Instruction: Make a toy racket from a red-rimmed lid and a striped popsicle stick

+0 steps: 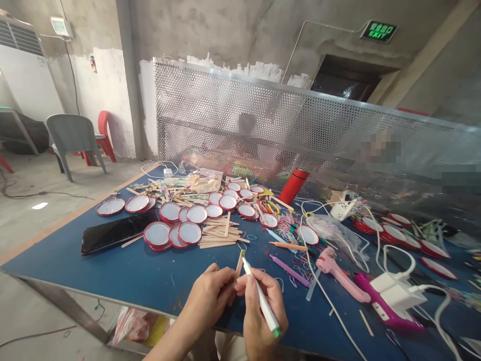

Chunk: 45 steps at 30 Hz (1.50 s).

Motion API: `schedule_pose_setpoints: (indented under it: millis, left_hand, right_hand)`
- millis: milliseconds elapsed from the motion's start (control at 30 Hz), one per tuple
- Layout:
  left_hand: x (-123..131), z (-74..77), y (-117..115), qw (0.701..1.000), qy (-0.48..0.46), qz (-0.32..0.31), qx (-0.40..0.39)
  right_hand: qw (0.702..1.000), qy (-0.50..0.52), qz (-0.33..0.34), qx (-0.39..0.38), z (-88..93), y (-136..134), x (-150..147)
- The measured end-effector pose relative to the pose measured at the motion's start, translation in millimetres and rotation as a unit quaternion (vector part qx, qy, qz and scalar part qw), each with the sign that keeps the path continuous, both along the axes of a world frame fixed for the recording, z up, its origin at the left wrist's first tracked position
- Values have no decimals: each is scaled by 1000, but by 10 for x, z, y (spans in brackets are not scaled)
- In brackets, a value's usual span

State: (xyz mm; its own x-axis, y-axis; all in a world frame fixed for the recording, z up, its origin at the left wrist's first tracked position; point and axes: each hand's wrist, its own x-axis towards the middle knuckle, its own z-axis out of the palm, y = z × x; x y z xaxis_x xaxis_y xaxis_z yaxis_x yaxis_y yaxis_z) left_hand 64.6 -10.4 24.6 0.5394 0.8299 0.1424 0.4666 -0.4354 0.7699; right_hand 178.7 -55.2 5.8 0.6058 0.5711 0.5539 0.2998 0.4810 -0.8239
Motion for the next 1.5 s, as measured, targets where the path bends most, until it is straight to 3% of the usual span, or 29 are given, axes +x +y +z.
schedule_pose_setpoints:
  millis: [1067,1500]
  left_hand:
    - [-2,9,-7,1000,-5,-6,18]
    - [0,9,-13,1000,-1,1,0]
  right_hand:
    - [999,13,-34,-7,2,14,3]
    - [1000,17,-15,-2,31,4,2]
